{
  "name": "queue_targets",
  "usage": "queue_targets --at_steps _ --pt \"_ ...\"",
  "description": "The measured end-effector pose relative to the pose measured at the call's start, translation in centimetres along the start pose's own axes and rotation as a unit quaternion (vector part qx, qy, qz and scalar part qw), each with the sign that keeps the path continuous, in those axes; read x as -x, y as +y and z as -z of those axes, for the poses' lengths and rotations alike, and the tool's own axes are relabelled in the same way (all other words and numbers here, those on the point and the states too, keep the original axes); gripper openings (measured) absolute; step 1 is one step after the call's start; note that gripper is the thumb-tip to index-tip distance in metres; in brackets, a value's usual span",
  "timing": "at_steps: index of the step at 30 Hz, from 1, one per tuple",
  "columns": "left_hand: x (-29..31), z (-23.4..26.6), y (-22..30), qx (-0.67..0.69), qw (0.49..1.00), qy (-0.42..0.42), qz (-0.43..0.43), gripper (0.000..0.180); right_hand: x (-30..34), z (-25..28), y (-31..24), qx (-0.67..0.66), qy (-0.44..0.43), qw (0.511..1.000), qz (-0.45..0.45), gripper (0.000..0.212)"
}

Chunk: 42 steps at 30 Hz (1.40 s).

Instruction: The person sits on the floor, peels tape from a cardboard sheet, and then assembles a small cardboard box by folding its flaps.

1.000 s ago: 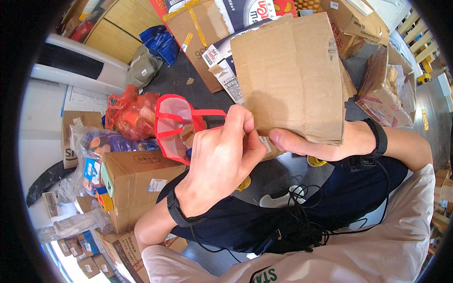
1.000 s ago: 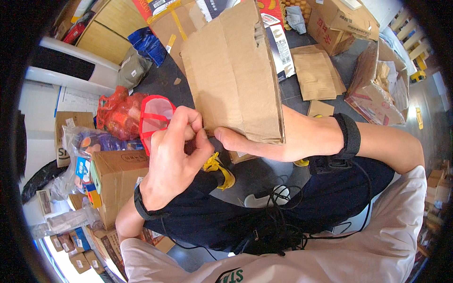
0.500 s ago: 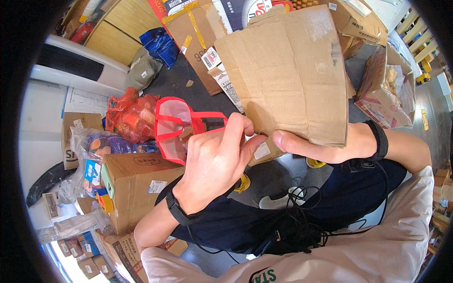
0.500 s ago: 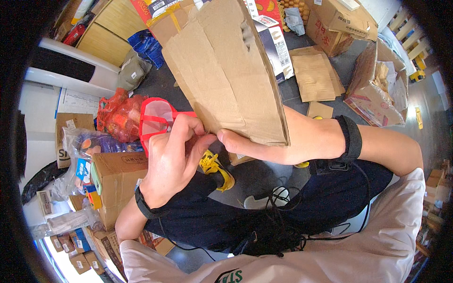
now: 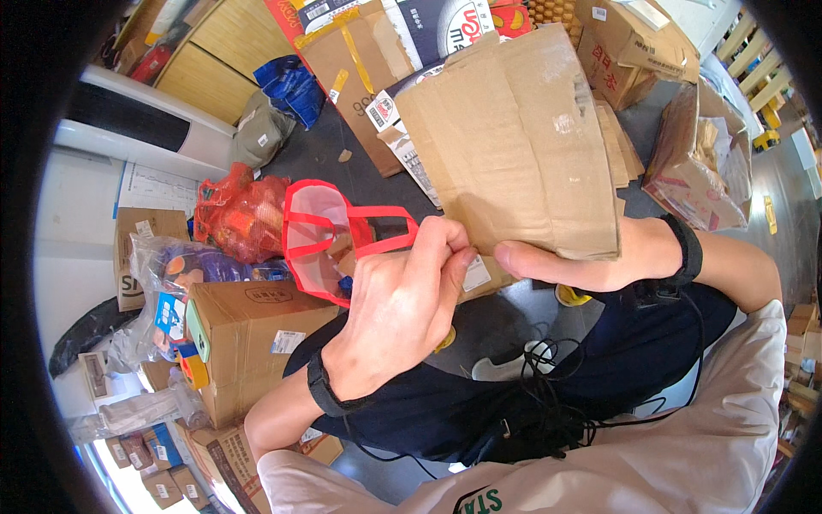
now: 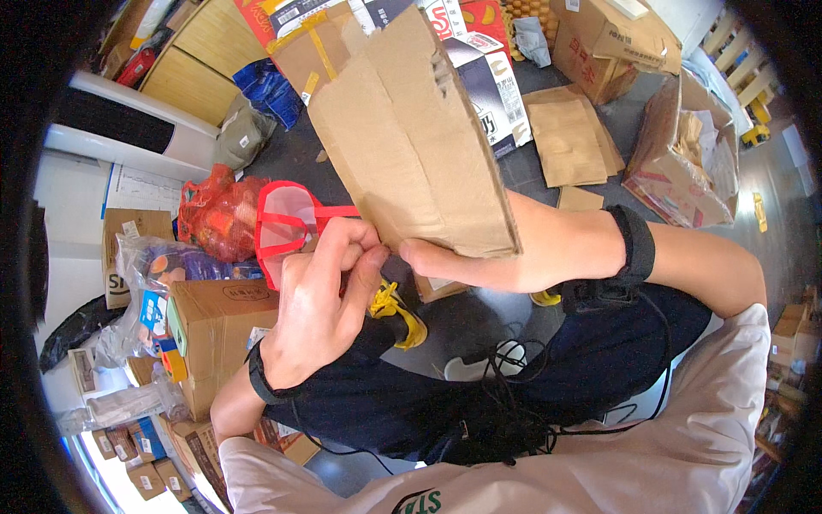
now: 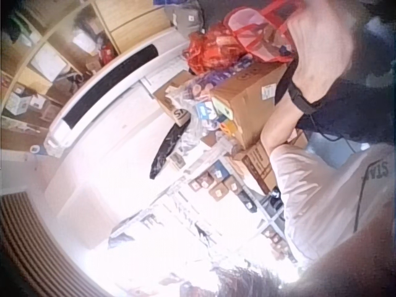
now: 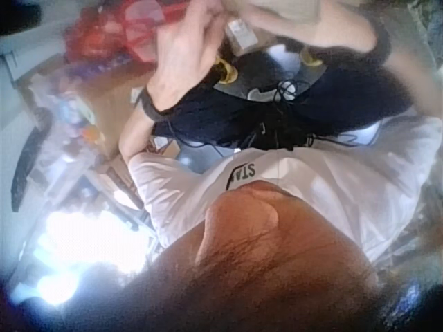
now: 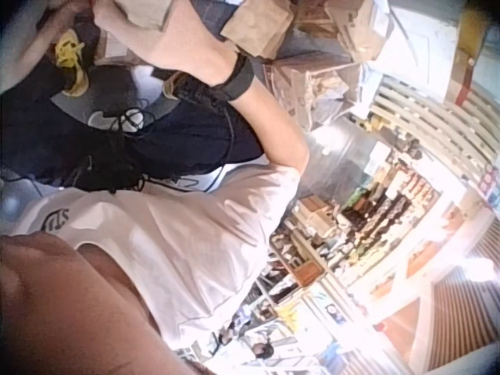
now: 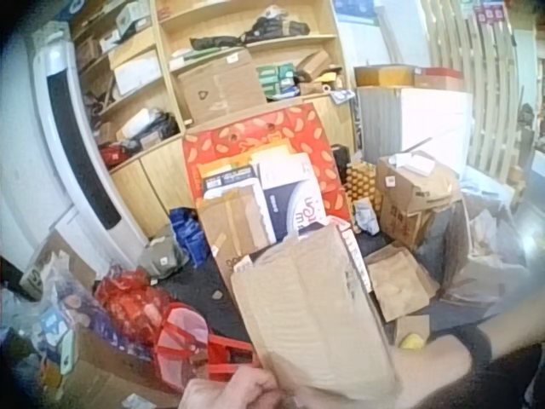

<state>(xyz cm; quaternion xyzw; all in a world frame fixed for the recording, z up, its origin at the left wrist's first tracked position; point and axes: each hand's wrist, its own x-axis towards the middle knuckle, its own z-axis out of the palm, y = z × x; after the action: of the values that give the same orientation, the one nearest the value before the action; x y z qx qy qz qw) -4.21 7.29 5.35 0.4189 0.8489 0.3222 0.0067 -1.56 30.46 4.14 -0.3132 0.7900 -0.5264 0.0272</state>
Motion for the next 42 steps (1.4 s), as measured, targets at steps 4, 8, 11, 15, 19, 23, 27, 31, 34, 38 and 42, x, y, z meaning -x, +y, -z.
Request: queue_targets --at_steps 4,8,11,15,19,23,27,31,34,38,42 --pt "0.1 0.4 0.7 0.069 0.996 -0.021 0.050 0.010 -0.4 1.4 0.0 -0.128 -0.086 0.982 -0.112 0.019" --pt "-0.1 0.5 0.9 0.201 0.971 -0.018 0.124 0.007 -1.2 1.4 -0.7 -0.236 -0.110 0.948 -0.183 0.027" --pt "-0.2 0.6 0.9 0.304 0.937 -0.025 0.173 0.007 -1.4 1.8 -0.7 -0.230 -0.121 0.946 -0.193 0.030" --pt "0.0 0.9 1.2 0.409 0.889 -0.009 0.206 0.003 -1.9 2.2 -0.9 -0.196 -0.156 0.948 -0.196 0.037" --pt "-0.4 1.2 1.7 0.441 0.873 0.012 0.207 0.002 -2.1 2.6 -1.3 -0.180 -0.174 0.947 -0.200 0.041" --pt "-0.6 1.3 1.4 0.465 0.859 -0.008 0.216 0.002 -2.1 2.8 -1.4 -0.179 -0.170 0.943 -0.221 0.041" --pt "-0.5 0.4 -0.9 0.308 0.944 -0.006 0.115 0.009 -1.5 2.1 -0.6 -0.168 -0.086 0.976 -0.108 0.025" --pt "-0.7 1.2 -0.6 0.200 0.977 -0.019 0.078 0.016 -0.9 1.3 0.1 -0.099 -0.065 0.992 -0.046 0.019" --pt "-0.8 0.5 -0.3 0.041 0.996 0.025 0.081 0.021 -0.9 0.9 0.1 -0.128 -0.059 0.989 -0.034 0.022" --pt "-0.9 -0.1 -0.7 0.000 0.998 0.049 0.025 0.018 -0.7 1.1 -0.1 -0.115 -0.081 0.988 -0.068 0.023" --pt "-0.7 -0.4 -0.6 0.005 0.999 0.031 0.008 0.016 -0.6 0.3 1.0 -0.068 -0.029 0.997 0.017 0.021"
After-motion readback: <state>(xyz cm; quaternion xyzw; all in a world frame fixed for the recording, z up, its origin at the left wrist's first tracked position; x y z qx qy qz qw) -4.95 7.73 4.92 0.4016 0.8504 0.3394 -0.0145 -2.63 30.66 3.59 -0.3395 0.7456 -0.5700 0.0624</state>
